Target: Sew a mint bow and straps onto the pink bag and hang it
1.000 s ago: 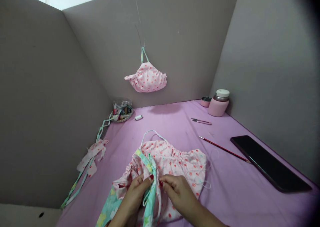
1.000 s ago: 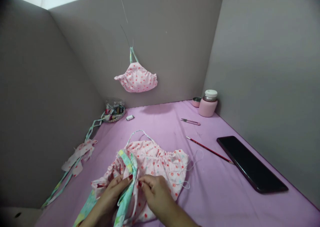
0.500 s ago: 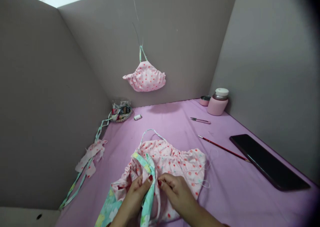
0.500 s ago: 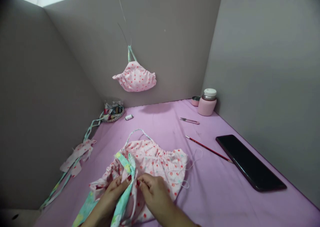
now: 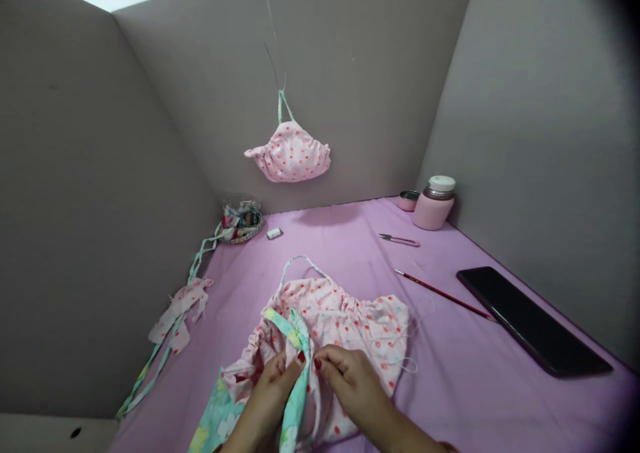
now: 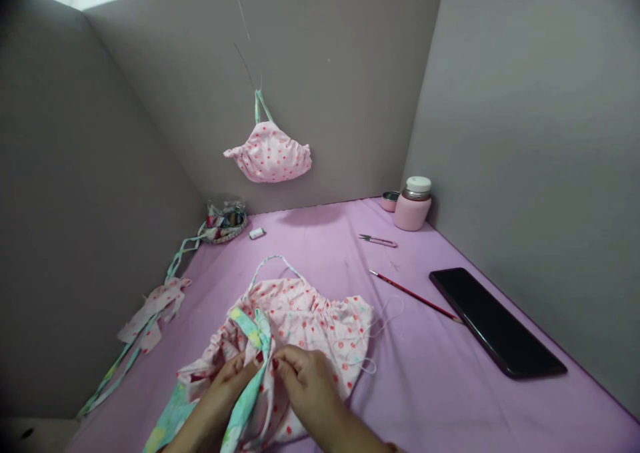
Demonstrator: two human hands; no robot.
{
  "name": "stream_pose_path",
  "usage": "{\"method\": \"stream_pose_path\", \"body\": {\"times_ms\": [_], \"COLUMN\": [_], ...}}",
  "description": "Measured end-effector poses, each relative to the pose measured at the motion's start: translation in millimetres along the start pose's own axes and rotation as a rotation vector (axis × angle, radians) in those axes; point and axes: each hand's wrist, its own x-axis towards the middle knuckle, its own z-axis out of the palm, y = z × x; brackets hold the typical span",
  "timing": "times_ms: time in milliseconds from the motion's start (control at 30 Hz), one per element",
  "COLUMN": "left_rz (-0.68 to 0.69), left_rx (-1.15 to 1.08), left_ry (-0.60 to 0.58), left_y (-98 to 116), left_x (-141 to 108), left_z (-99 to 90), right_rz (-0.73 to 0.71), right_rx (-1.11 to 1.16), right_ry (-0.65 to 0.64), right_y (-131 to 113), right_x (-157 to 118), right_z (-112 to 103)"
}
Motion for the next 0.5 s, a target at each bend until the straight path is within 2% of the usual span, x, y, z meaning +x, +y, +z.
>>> {"method": "stream_pose_path", "body": {"times_ms": [200, 333, 500], "left_rz": [-0.009, -0.040, -0.058], "left_rx": [-0.086, -0.092, -0.084], "left_ry": [-0.026, 0.009, -0.012], "left_y": [-5, 1, 5], "left_x": [0, -5, -7], "left_z": [-0.2, 2.8, 3.3], "right_rz": [0.024, 0.012, 0.015], "right_rx": [0.134, 0.136, 0.093], "right_ry": [-0.006, -0.016, -0.004], "right_y": [7, 8, 3], "right_x": [3, 1, -1], "right_z": [1, 1, 1]}}
